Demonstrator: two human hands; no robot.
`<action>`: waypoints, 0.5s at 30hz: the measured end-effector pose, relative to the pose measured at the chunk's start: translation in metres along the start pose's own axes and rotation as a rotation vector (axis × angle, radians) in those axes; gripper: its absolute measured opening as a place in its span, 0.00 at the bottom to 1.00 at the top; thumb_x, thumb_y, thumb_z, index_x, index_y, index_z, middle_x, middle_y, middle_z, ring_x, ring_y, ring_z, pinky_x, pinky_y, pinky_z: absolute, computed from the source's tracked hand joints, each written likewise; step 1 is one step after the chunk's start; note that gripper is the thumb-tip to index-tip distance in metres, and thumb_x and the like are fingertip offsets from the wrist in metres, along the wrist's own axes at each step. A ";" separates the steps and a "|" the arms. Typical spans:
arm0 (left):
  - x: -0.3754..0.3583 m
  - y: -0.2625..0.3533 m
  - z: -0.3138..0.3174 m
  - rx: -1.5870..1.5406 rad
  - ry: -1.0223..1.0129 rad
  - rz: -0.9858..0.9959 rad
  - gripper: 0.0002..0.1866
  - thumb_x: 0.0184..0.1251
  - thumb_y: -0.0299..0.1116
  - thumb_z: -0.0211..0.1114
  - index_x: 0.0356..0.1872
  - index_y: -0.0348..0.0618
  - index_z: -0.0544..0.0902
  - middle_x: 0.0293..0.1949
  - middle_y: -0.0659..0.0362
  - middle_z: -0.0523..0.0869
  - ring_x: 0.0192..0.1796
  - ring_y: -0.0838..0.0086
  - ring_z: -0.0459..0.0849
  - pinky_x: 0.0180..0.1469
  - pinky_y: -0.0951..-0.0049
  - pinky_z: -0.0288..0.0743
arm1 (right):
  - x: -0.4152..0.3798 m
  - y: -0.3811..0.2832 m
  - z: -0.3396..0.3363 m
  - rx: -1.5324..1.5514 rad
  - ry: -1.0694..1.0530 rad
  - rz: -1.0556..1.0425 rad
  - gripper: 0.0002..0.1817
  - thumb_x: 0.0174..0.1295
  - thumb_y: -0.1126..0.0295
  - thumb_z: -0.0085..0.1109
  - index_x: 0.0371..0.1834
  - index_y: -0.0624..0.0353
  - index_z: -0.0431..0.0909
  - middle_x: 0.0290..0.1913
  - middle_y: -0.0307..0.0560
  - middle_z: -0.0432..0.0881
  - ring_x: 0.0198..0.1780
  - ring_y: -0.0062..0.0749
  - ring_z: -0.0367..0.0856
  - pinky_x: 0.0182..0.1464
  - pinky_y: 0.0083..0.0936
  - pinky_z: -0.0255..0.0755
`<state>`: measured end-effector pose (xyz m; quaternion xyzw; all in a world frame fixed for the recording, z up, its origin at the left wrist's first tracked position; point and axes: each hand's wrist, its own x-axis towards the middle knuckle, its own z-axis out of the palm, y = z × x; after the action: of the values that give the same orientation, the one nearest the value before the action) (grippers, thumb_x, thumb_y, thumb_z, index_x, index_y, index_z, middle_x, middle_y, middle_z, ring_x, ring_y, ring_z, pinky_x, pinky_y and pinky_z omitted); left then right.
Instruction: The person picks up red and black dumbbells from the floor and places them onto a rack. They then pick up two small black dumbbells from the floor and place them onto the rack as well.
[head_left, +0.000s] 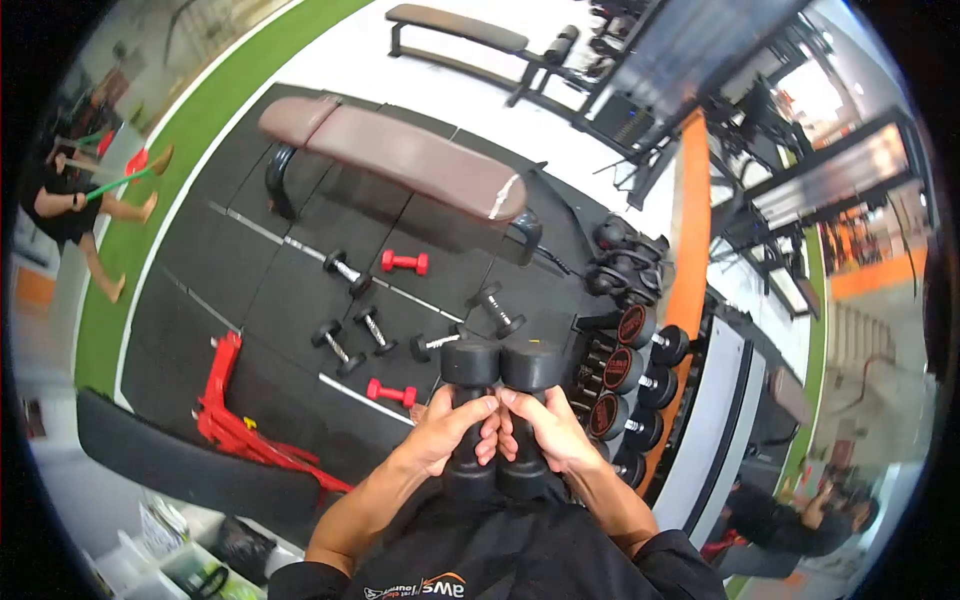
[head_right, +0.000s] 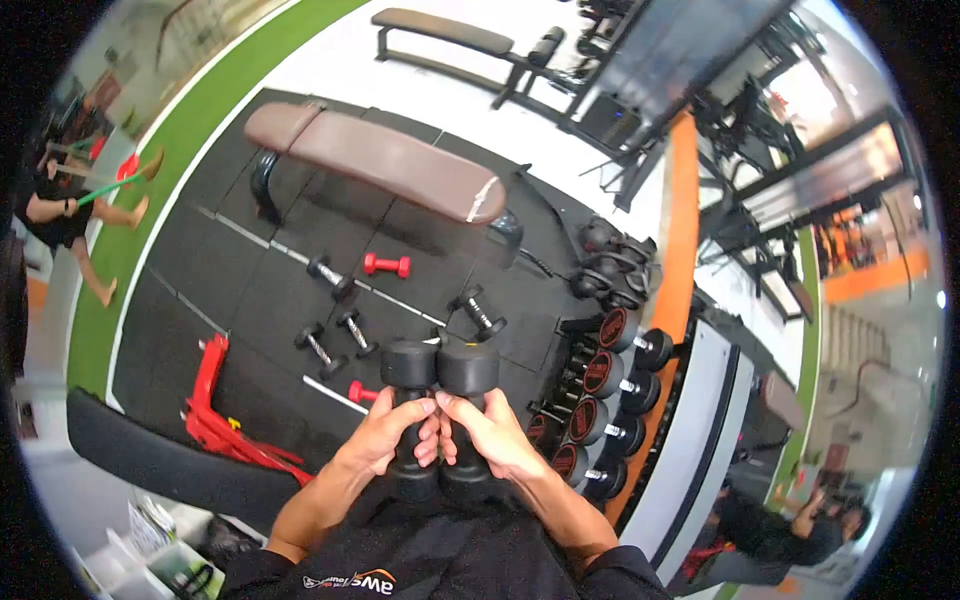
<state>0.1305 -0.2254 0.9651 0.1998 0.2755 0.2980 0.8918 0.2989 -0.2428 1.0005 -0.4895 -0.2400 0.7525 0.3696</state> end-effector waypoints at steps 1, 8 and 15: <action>0.003 -0.003 0.008 0.014 -0.021 -0.016 0.13 0.72 0.36 0.59 0.30 0.38 0.75 0.21 0.58 0.77 0.18 0.74 0.78 0.22 0.71 0.74 | -0.012 0.001 -0.004 0.026 0.027 -0.021 0.14 0.72 0.65 0.53 0.41 0.70 0.75 0.28 0.54 0.82 0.23 0.35 0.82 0.22 0.26 0.74; 0.032 -0.038 0.070 0.139 -0.198 -0.122 0.10 0.72 0.33 0.59 0.33 0.37 0.75 0.23 0.59 0.78 0.19 0.76 0.77 0.23 0.72 0.75 | -0.088 0.001 -0.051 0.134 0.184 -0.206 0.14 0.72 0.65 0.54 0.44 0.70 0.75 0.27 0.51 0.82 0.20 0.29 0.78 0.22 0.26 0.73; 0.063 -0.097 0.149 0.255 -0.328 -0.253 0.08 0.72 0.30 0.59 0.34 0.37 0.74 0.23 0.56 0.80 0.19 0.74 0.79 0.25 0.70 0.78 | -0.169 0.012 -0.114 0.250 0.348 -0.329 0.13 0.72 0.67 0.55 0.45 0.70 0.75 0.27 0.52 0.82 0.20 0.28 0.78 0.22 0.25 0.72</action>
<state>0.3045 -0.2853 1.0055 0.3203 0.1854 0.1103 0.9224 0.4415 -0.3839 1.0404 -0.5166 -0.1542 0.6105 0.5802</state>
